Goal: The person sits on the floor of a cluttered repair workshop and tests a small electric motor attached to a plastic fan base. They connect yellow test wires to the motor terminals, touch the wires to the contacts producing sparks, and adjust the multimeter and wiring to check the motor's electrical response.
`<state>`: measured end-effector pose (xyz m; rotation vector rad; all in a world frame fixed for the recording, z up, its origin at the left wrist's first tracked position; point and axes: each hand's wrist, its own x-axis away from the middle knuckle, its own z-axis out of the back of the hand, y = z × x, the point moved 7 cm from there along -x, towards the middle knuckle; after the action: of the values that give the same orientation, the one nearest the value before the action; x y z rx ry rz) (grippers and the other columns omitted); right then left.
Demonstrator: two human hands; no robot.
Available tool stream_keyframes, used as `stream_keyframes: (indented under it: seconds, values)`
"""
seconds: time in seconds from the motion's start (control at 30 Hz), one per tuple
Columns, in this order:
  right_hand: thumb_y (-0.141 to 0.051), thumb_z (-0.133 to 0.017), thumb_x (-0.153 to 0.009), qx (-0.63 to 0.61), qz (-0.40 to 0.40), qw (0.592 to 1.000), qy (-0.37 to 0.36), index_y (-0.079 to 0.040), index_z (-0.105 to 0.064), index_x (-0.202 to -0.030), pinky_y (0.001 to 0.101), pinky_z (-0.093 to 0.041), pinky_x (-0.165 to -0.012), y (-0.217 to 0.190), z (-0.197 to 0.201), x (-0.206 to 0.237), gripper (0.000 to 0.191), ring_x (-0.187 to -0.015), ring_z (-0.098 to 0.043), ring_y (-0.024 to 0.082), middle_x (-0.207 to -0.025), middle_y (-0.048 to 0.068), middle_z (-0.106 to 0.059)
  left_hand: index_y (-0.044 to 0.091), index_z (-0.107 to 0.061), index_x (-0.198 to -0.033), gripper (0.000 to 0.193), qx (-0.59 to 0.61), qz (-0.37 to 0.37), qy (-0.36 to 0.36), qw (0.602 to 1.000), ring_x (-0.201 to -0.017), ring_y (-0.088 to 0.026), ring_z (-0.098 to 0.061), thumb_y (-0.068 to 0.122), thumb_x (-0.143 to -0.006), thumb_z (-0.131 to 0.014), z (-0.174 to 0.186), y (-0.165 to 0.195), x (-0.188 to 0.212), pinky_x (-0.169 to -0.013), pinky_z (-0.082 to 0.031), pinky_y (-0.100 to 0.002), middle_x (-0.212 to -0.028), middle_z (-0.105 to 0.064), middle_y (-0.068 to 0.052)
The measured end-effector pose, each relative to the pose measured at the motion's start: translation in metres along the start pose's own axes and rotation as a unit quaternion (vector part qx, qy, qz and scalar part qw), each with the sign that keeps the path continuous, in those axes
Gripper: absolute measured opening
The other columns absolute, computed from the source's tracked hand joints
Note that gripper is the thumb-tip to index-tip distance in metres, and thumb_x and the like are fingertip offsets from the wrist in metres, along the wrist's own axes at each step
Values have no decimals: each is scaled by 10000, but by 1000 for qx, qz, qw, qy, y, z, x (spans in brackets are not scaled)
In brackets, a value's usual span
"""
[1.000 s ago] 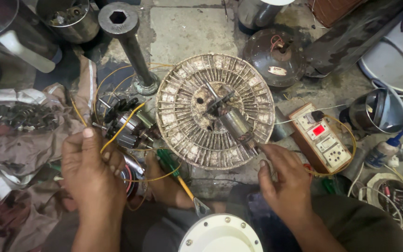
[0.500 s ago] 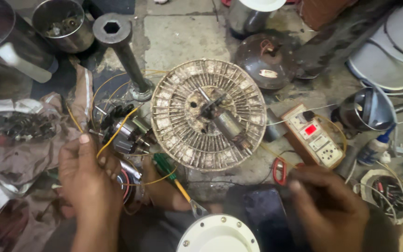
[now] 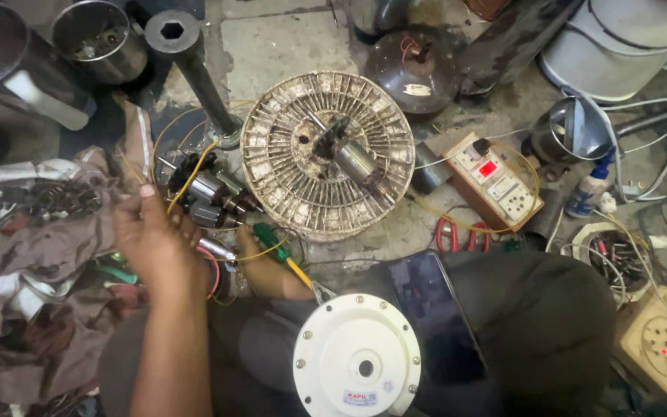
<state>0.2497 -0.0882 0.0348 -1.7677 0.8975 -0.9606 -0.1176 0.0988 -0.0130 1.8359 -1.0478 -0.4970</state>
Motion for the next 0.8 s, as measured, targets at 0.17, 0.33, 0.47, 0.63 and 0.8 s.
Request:
stream_keyframes:
  seconds: [0.17, 0.33, 0.47, 0.63, 0.8]
  values:
    - [-91, -720, -921, 2, 32, 999, 39, 17, -728, -1110, 394, -538, -883, -6, 10, 25, 217, -987, -703, 246, -1063, 163, -724, 138, -486, -1072, 145, -31, 4, -2, 999, -512, -57, -386, 204, -1097, -613, 0, 0, 2, -414, -287, -241, -731, -485, 19]
    - [-97, -721, -916, -29, 106, 988, 108, 17, -731, -1119, 394, -534, -900, -35, 32, 20, 233, -1005, -706, 245, -1075, 160, -724, 126, -492, -1078, 138, -41, -23, -3, 999, -510, -54, -385, 206, -1087, -603, -11, 12, 9, -421, -295, -243, -746, -466, 28]
    - [-102, -721, -911, -62, 266, 922, 275, 17, -734, -1126, 393, -530, -914, -76, 84, 38, 245, -1019, -708, 244, -1085, 158, -725, 142, -522, -1061, 79, -43, 27, 39, 998, -585, -41, -569, 201, -1008, -526, -15, 9, 16, -478, -418, -222, -788, -595, 26]
    - [-108, -722, -906, -42, 358, 771, 526, 17, -737, -1135, 392, -526, -931, -74, 156, 84, 261, -1037, -711, 244, -1097, 156, -726, 139, -464, -1061, 133, -2, 6, 4, 1000, -496, -61, -383, 193, -1075, -584, -10, 10, 12, -413, -282, -247, -724, -479, 16]
    - [-114, -723, -900, 22, 292, 710, 640, 17, -741, -1144, 392, -522, -948, -41, 192, 121, 277, -1055, -714, 243, -1109, 153, -726, 132, -461, -1023, 147, 25, 8, -4, 1000, -475, -72, -380, 194, -1070, -586, -6, -3, 6, -401, -288, -249, -691, -459, 5]
